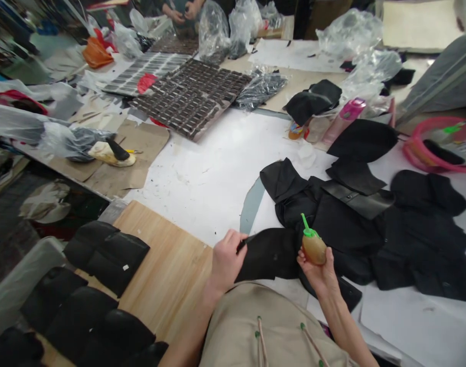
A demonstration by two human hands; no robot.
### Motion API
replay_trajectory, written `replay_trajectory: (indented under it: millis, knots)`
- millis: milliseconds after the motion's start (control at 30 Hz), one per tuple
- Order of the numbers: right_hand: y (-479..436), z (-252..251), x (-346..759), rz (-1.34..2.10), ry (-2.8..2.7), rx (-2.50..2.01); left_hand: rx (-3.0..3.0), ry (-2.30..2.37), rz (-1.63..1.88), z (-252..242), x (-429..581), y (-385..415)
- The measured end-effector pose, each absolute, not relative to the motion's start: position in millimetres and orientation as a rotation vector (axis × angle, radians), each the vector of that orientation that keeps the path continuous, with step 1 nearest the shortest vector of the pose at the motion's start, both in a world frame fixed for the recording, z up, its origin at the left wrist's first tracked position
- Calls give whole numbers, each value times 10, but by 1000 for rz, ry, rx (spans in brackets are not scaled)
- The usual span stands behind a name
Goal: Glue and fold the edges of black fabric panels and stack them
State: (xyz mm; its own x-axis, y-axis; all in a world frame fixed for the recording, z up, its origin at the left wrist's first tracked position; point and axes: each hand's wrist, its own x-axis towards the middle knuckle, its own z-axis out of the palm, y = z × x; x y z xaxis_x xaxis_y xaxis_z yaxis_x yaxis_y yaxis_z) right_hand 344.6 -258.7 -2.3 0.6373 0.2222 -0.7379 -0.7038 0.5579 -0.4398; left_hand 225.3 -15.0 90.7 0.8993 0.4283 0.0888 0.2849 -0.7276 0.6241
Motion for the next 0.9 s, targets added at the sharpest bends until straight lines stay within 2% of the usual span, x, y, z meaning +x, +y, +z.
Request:
replay_trajectory:
  millis: [167, 367, 500, 667, 733, 900]
  knots:
    - [-2522, -15, 3447, 624, 705, -798, 2503, 735, 444, 879, 2410, 324]
    - [-2513, -88, 3426, 650, 753, -817, 2678, 683, 357, 823, 2642, 360]
    - [-2553, -136, 3422, 664, 748, -810, 2683, 713, 301, 552, 2790, 201]
    - [-2594, -171, 3434, 639, 812, -822, 2522, 344, -117, 96, 2815, -111]
    - [-2614, -199, 3436, 632, 824, -828, 2465, 291, -180, -71, 2807, -131]
    - [-2676, -345, 3432, 694, 810, -826, 2639, 664, -98, -421, 2935, 266]
